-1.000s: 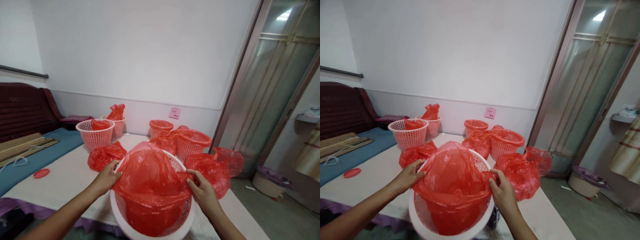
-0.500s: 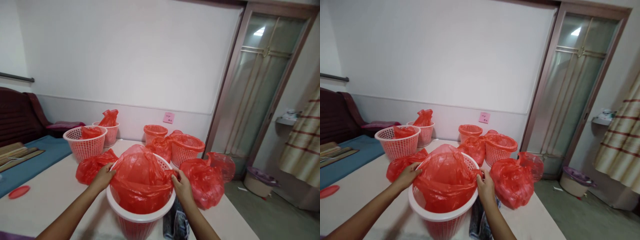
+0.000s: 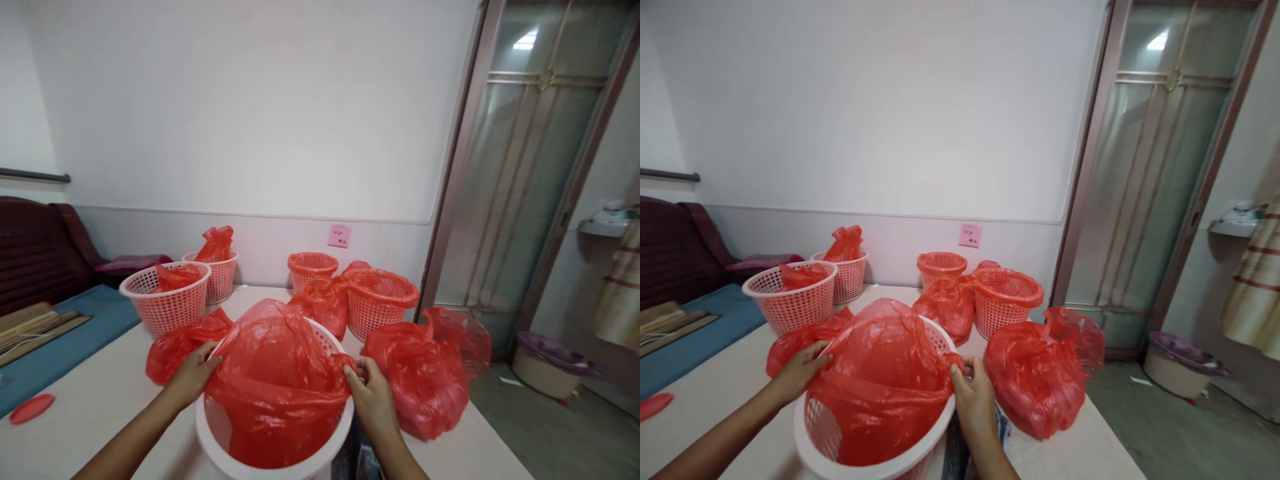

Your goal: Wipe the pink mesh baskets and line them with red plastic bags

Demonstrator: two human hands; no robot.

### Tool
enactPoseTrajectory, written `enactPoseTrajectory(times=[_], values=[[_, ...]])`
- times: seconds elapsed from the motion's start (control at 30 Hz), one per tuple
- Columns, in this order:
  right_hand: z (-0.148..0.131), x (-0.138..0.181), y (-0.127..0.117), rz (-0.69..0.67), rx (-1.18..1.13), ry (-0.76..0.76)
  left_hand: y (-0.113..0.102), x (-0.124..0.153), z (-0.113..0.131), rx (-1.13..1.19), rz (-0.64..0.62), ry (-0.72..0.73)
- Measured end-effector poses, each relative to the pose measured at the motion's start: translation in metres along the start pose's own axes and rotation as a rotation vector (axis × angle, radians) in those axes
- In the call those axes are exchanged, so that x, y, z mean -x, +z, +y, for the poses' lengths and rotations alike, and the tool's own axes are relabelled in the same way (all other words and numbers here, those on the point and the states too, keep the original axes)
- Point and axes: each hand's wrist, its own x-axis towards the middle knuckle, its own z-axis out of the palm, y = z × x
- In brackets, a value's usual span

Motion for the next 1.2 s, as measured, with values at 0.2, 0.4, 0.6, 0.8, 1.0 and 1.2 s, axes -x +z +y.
enactPoseTrajectory(times=[0.2, 0.4, 0.6, 0.8, 1.0, 1.2], values=[[0.001, 0.010, -0.023, -0.056, -0.046, 0.050, -0.001, 0.016, -0.007, 0.002, 0.038, 0.021], [-0.009, 0.035, -0.031, -0.126, -0.301, 0.293, -0.005, 0.050, -0.006, 0.032, 0.026, 0.011], [-0.030, 0.050, -0.045, -0.142, -0.373, 0.278, -0.005, 0.060, -0.002, 0.034, 0.042, 0.017], [-0.037, 0.053, -0.055, -0.159, -0.139, 0.027, 0.000, 0.060, 0.006, 0.025, 0.063, 0.012], [-0.011, 0.048, -0.068, -0.269, -0.048, 0.318, 0.000, 0.065, 0.004, 0.036, 0.052, 0.021], [-0.053, 0.016, -0.074, -0.074, 0.156, -0.092, 0.007, 0.070, 0.005, 0.045, 0.040, 0.057]])
